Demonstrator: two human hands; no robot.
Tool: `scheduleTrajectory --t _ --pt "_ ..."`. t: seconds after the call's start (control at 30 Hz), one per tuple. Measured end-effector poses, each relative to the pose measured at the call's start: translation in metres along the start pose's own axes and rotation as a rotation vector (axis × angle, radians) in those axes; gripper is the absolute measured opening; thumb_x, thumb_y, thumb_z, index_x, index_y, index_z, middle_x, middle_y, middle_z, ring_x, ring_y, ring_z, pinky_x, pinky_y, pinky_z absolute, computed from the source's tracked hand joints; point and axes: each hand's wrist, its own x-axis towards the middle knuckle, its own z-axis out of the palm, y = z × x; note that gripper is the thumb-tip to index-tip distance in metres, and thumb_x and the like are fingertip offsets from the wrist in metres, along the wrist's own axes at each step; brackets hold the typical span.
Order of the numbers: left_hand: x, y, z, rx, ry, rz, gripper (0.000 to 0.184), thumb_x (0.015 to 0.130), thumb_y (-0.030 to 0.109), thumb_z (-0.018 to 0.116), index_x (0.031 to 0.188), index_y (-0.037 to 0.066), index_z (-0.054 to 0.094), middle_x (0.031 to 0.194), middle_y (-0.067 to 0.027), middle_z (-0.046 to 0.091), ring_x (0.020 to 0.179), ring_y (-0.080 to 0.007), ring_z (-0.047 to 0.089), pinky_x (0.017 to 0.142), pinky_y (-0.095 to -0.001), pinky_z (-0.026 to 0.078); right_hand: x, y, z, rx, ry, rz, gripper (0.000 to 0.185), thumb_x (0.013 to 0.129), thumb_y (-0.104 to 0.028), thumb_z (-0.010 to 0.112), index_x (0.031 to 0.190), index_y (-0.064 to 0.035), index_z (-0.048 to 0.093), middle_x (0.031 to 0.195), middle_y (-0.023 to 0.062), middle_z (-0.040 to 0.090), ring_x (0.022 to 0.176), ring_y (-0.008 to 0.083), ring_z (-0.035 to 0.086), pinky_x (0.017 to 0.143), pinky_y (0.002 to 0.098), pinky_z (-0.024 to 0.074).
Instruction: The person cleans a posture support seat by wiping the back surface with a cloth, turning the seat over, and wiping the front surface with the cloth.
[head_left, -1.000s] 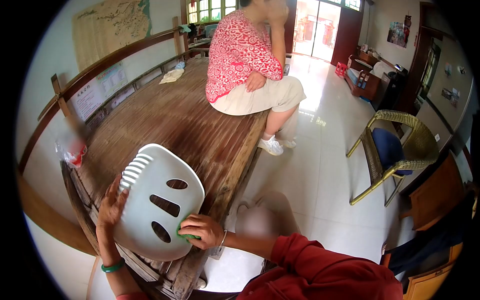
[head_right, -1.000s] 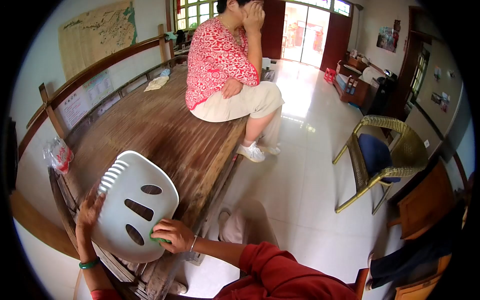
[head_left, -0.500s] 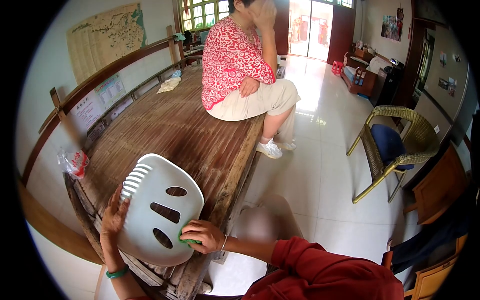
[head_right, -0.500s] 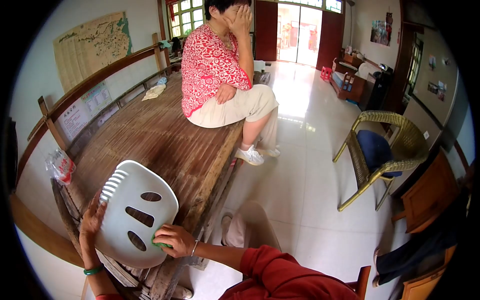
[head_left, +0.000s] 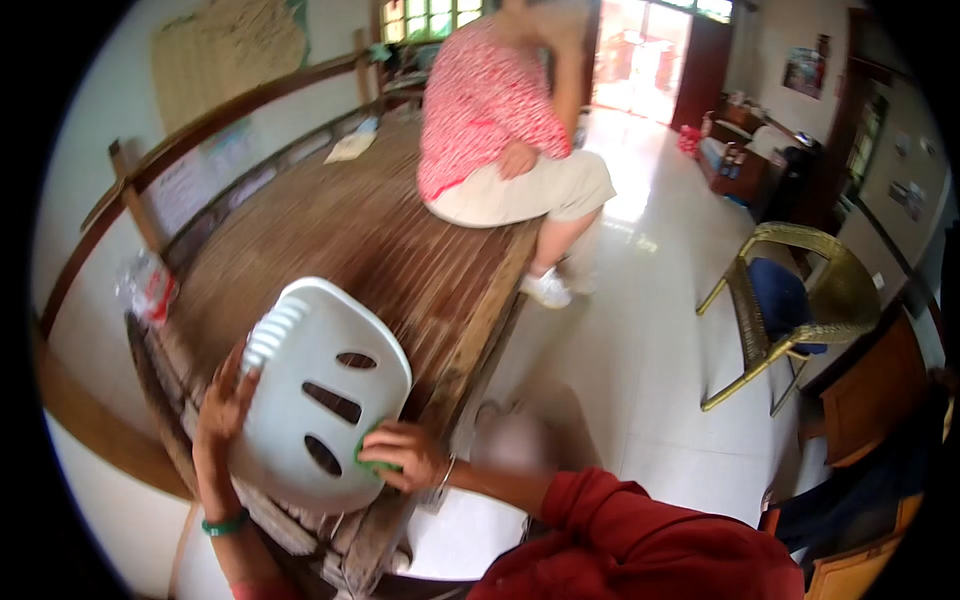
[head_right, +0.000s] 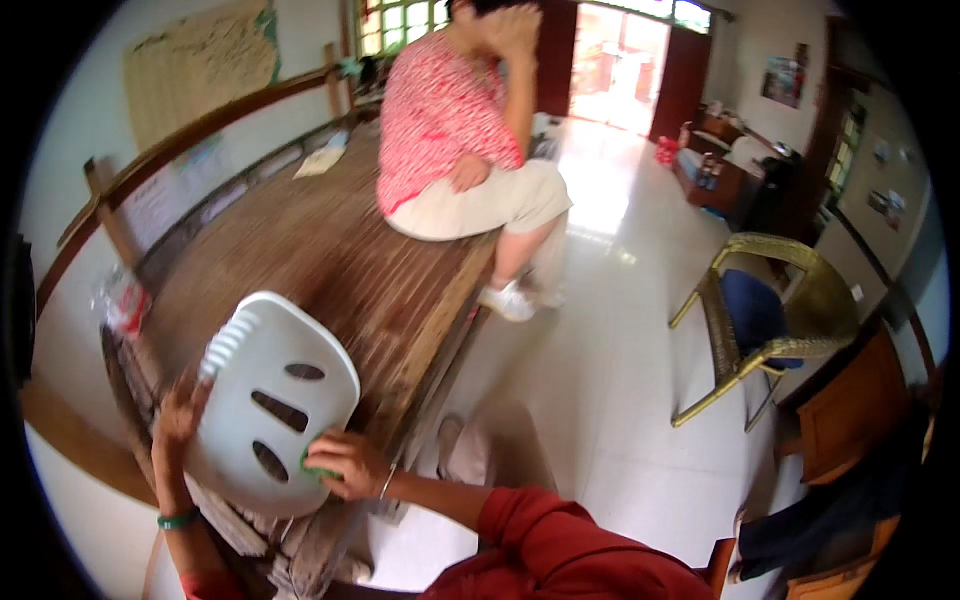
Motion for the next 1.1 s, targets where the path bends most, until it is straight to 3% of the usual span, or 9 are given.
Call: scheduleTrajectory --t 0.03,0.07,0.5,0.6,0.7,0.77,0.83,0.97,1.1 --pt "-0.009 0.006 -0.006 0.083 0.017 0.150 0.066 0.098 0.047 0.051 0.149 0.008 0.040 0.152 -0.0224 0.041 0.140 -0.0375 0.039 0.116 -0.0415 0.030 0.000 -0.002 0.001 -0.019 0.004 -0.004 0.034 0.065 -0.002 0.068 0.099 -0.0047 0.068 0.102 0.0083 0.062 0.093 0.0287 0.061 0.080 0.0391 0.0529" --pt "-0.013 0.012 -0.007 0.019 0.008 -0.061 0.067 0.097 0.047 0.051 0.148 0.005 0.041 0.153 -0.0216 0.039 0.141 -0.0363 0.038 0.116 -0.0413 0.030 -0.001 0.000 0.003 -0.036 0.005 -0.028 0.034 0.065 -0.002 0.069 0.099 -0.0052 0.068 0.102 0.0085 0.062 0.093 0.0289 0.061 0.079 0.0390 0.0529" --pt "-0.010 0.031 -0.006 -0.108 0.038 -0.184 0.082 0.089 0.070 0.052 0.149 0.014 0.044 0.142 -0.0251 0.051 0.133 -0.0373 0.049 0.110 -0.0410 0.039 0.010 -0.002 0.004 -0.059 -0.115 0.010 0.026 0.068 0.000 0.068 0.092 -0.0079 0.072 0.096 0.0051 0.066 0.085 0.0252 0.062 0.071 0.0359 0.0516" --pt "-0.014 0.034 -0.010 -0.164 0.025 -0.199 0.084 0.087 0.070 0.055 0.149 0.014 0.045 0.124 -0.0233 0.065 0.121 -0.0344 0.060 0.106 -0.0404 0.042 0.013 0.011 -0.006 -0.181 -0.182 -0.106 0.021 0.068 -0.002 0.067 0.088 -0.0104 0.068 0.093 0.0019 0.063 0.086 0.0236 0.061 0.073 0.0361 0.0526" --pt "-0.014 0.039 -0.017 -0.110 -0.027 -0.243 0.081 0.087 0.069 0.056 0.149 0.017 0.045 0.118 -0.0230 0.067 0.118 -0.0330 0.062 0.104 -0.0403 0.043 0.022 0.071 -0.027 -0.282 0.031 0.090 0.017 0.069 -0.002 0.066 0.083 -0.0103 0.066 0.090 0.0085 0.067 0.087 0.0274 0.064 0.074 0.0367 0.0531" --pt "-0.012 0.034 -0.012 -0.129 -0.005 -0.197 0.080 0.087 0.068 0.056 0.149 0.019 0.045 0.114 -0.0228 0.068 0.115 -0.0323 0.063 0.102 -0.0406 0.043 0.022 0.113 -0.042 -0.099 0.055 0.585 0.016 0.074 -0.005 0.068 0.089 -0.0085 0.067 0.091 0.0120 0.070 0.084 0.0304 0.067 0.077 0.0394 0.0529" --pt "-0.010 0.032 -0.009 -0.138 0.016 -0.137 0.079 0.087 0.068 0.056 0.149 0.020 0.045 0.110 -0.0226 0.069 0.113 -0.0316 0.064 0.101 -0.0408 0.043 0.031 0.122 -0.047 -0.123 0.008 0.654 0.014 0.078 -0.004 0.067 0.091 -0.0070 0.066 0.092 0.0128 0.071 0.083 0.0301 0.068 0.077 0.0384 0.0530" --pt "-0.011 0.033 -0.002 -0.116 0.091 -0.121 0.078 0.087 0.067 0.056 0.150 0.021 0.045 0.106 -0.0205 0.071 0.101 -0.0292 0.066 0.099 -0.0400 0.044 0.018 0.085 -0.018 -0.166 0.144 0.522 0.019 0.079 -0.007 0.069 0.097 -0.0045 0.064 0.092 0.0160 0.069 0.084 0.0314 0.067 0.075 0.0395 0.0532" --pt "-0.013 0.046 -0.013 -0.168 -0.028 -0.206 0.077 0.088 0.065 0.057 0.149 0.020 0.045 0.111 -0.0200 0.070 0.085 -0.0252 0.067 0.091 -0.0377 0.049 0.013 0.011 0.012 -0.144 -0.007 0.052 0.019 0.077 -0.005 0.066 0.095 -0.0058 0.063 0.089 0.0129 0.063 0.083 0.0354 0.063 0.075 0.0404 0.0533"
